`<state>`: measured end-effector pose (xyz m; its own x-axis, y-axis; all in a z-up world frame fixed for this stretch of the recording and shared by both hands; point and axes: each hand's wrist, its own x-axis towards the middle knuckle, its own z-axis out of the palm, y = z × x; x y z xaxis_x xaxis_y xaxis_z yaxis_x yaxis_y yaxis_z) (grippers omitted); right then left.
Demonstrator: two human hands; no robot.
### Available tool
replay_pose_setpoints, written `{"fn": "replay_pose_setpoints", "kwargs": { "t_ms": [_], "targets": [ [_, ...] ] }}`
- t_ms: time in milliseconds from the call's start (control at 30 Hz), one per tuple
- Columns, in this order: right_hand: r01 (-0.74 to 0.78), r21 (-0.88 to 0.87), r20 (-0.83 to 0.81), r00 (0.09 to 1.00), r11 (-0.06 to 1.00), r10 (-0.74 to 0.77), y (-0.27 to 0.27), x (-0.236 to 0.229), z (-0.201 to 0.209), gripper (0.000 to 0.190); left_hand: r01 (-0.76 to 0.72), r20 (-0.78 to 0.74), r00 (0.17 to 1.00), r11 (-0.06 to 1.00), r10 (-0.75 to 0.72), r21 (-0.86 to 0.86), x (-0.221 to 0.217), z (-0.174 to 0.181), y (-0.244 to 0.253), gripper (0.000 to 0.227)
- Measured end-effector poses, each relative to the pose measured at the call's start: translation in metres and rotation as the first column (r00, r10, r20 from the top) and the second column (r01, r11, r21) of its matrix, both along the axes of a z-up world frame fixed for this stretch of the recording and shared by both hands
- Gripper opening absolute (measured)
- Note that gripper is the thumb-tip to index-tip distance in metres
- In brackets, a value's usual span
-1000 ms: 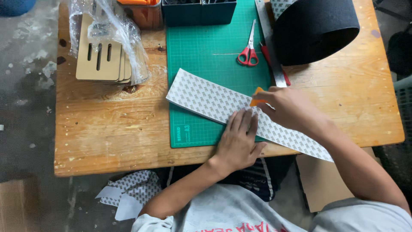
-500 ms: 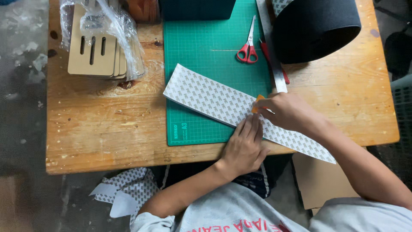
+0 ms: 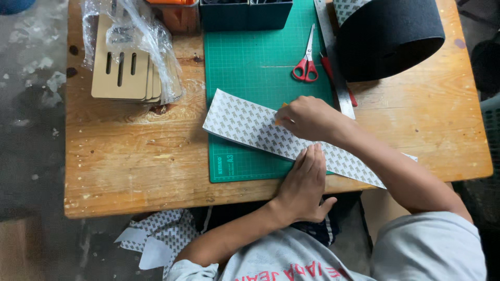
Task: The person measures and cuts a strip of patterned adhesive tape using a ruler and utility knife. They then peel the backing off the tape and apply it to a piece of black felt material, smoothing it down with a plastic scraper. Finally, they trim the excess felt with scissors.
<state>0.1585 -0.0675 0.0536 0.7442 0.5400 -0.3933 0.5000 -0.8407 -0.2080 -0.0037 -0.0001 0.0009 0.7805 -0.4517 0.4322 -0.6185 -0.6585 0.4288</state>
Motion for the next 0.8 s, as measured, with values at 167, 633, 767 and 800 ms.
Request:
{"fn": "replay_pose_setpoints", "kwargs": {
  "t_ms": [167, 633, 767, 800],
  "targets": [
    [-0.025, 0.087, -0.051, 0.998, 0.996, 0.030, 0.049, 0.027, -0.011, 0.019, -0.023, -0.013, 1.000, 1.000, 0.023, -0.001, 0.001, 0.007, 0.000, 0.100],
    [-0.122, 0.485, 0.118, 0.990, 0.866, 0.074, 0.099, 0.033, -0.013, 0.019, -0.064, 0.061, 0.995, 0.976, 0.078, -0.210, 0.010, 0.009, -0.001, 0.078],
    [-0.131, 0.466, 0.183, 0.982, 0.875, 0.050, 0.067, 0.014, 0.028, 0.019, 0.035, -0.007, 0.999, 0.953, -0.039, -0.301, 0.014, 0.003, 0.024, 0.072],
    [-0.151, 0.359, 0.187, 0.978, 0.921, 0.088, 0.058, 0.007, 0.031, 0.019, -0.008, 0.063, 0.998, 0.945, 0.030, -0.326, 0.016, 0.001, 0.035, 0.049]
  ]
}}
